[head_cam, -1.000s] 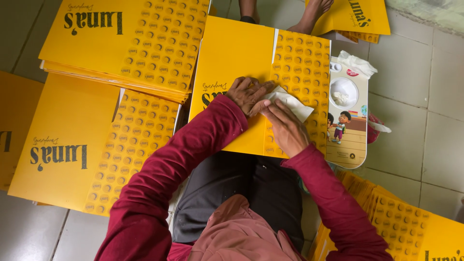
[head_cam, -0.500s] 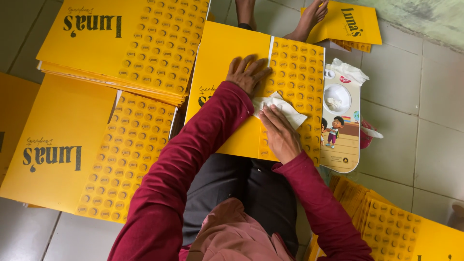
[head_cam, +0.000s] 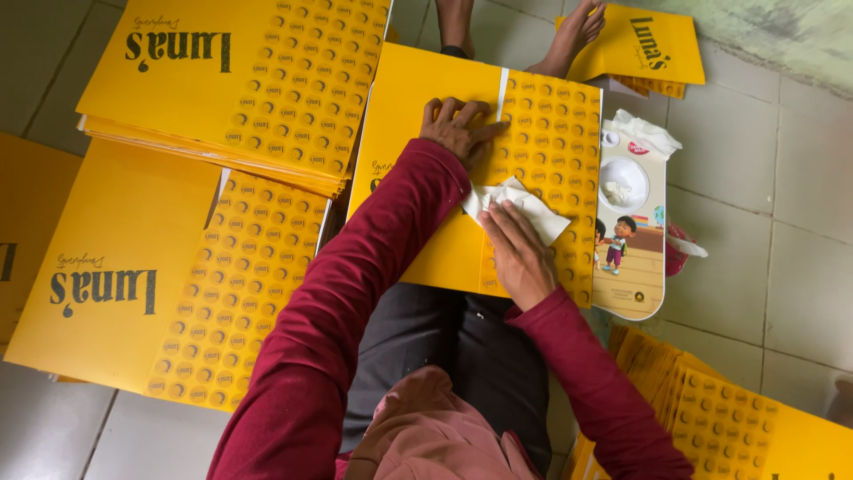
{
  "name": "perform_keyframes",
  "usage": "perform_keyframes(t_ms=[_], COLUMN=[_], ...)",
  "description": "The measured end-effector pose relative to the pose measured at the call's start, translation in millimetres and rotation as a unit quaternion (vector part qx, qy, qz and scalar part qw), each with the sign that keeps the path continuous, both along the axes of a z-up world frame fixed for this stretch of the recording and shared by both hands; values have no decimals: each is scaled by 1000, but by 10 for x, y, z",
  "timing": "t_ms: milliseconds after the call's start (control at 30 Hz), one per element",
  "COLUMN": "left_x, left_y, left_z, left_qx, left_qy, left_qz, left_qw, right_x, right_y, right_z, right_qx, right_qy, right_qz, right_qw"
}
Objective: Applying glue to the edges of yellow paper bags and wiping off excess with a tissue
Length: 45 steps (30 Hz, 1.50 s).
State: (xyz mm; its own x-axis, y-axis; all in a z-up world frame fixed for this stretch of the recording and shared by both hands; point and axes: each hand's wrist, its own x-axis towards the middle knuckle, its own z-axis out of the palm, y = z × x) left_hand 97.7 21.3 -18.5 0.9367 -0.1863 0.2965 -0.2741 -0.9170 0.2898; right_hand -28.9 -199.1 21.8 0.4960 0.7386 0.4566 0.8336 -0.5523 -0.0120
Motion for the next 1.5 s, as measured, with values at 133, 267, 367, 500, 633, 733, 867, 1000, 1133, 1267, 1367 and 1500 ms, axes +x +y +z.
perform_keyframes(t_ms=[133, 267, 367, 500, 633, 733, 867, 1000, 1133, 1267, 1367, 1500], left_x=[2, 98, 216, 261, 149, 81, 122, 62, 60, 134, 156, 102], left_y=[-41, -65, -24, -2, 2, 17, -12, 38, 41, -11, -16, 9], left_z=[147, 45, -60, -112, 61, 168, 55, 157, 154, -5, -29, 125], left_qx=[11, 15, -15, -34, -42, -43, -31, -48, -30, -22, -7, -7], left_qy=[36, 24, 51, 32, 43, 64, 52, 59, 48, 48, 63, 74], left_qz=[15, 33, 29, 30, 40, 28, 26, 13, 2, 22, 28, 17], left_qw=[999, 999, 998, 998, 997, 997, 998, 997, 998, 998, 998, 997], right_x=[-37, -15, 26, 113, 567, 1000, 2075, 2614, 2947, 2784, 2687, 2710], right_y=[22, 16, -65, -243, -642, -607, -638, -385, -410, -372, -330, -269], right_z=[28, 35, -81, -149, -86, 493, 391, 199, -150, -94, -26, 34], right_qx=[25, 31, 45, 81, 73, 52, -21, -52, -14, 53, 62, 43], right_qy=[-14, -12, 21, 121, 164, 215, 239, 250, 206, 115, 117, 167], right_qz=[0, 5, 12, 7, -56, -141, -224, -240, -173, -127, -125, -117], right_qw=[1000, 999, 999, 989, 982, 965, 945, 937, 963, 984, 983, 978])
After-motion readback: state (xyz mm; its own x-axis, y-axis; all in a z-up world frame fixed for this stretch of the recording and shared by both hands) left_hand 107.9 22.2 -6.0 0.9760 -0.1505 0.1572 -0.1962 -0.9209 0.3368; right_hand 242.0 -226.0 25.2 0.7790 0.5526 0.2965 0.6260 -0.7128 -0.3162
